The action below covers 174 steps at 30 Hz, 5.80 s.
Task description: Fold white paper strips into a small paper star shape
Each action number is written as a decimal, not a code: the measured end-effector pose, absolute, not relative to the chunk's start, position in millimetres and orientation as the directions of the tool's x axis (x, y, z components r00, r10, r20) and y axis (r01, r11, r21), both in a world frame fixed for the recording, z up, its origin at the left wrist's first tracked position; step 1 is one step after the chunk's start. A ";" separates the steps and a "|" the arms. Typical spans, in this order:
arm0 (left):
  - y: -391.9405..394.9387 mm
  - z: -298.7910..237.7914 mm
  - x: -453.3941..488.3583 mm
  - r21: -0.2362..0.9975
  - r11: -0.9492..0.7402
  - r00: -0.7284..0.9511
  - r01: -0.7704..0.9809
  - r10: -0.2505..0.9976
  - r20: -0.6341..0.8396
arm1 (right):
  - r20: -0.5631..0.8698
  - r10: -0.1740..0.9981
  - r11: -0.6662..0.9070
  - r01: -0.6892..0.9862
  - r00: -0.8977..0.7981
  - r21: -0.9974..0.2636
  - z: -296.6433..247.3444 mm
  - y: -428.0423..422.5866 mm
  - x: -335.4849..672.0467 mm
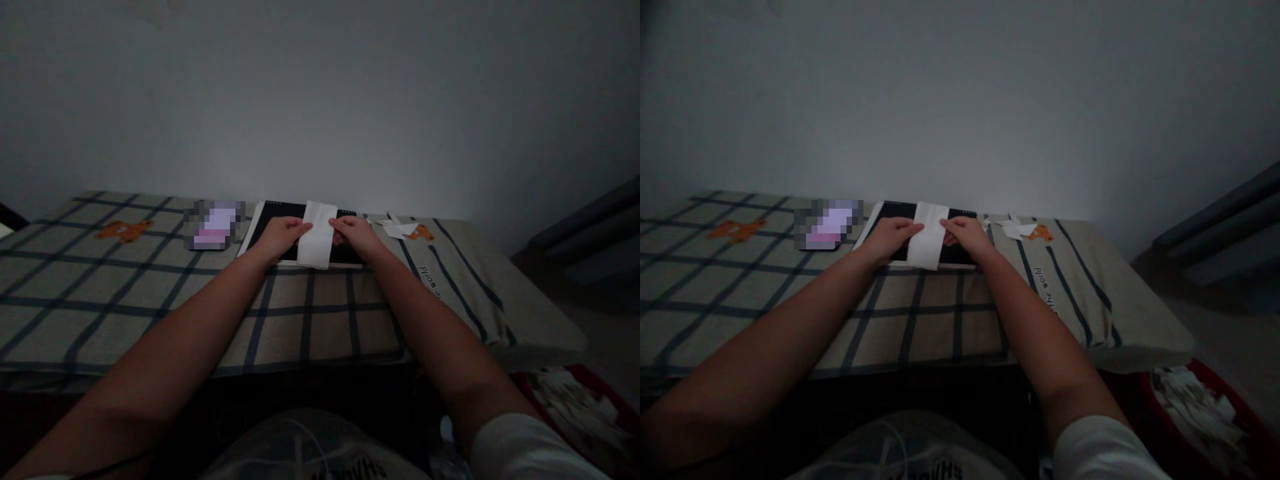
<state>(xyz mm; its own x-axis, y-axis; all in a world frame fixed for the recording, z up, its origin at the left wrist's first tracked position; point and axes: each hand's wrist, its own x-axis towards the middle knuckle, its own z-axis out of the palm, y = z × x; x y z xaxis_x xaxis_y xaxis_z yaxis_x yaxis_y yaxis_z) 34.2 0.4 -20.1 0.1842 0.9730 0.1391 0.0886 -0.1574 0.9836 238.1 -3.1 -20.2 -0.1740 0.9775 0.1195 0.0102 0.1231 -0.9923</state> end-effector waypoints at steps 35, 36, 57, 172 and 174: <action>-2.3 -10.7 31.0 0.998 0.038 0.230 0.054 0.972 -0.050 | 0.113 0.993 0.113 0.001 -0.037 -0.994 -23.7 6.2 242.9; -3.3 -9.4 31.3 0.997 0.059 0.247 0.049 0.967 -0.069 | 0.113 0.993 0.113 0.002 -0.026 -0.994 -23.1 6.0 243.0; -4.7 -7.0 28.6 0.990 0.126 0.311 0.069 0.940 -0.141 | 0.103 0.992 0.104 -0.021 0.071 -0.994 -19.3 7.5 247.6; 12.9 -11.5 9.8 0.999 0.028 0.297 -0.025 0.955 -0.019 | 0.146 0.989 0.146 0.005 -0.008 -0.989 -28.1 14.6 262.4; 9.9 -6.8 8.7 0.998 0.058 0.343 0.001 0.938 -0.055 | 0.181 0.984 0.181 0.012 -0.003 -0.983 -27.0 14.4 262.8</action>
<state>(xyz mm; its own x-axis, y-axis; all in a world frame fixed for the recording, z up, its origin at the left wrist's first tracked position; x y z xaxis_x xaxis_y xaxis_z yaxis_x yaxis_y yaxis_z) 8.7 9.9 -6.8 0.3431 0.9377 -0.0548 0.0007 0.0581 0.9983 262.8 14.4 -27.0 -0.0030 0.9836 0.1805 0.0117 0.1806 -0.9835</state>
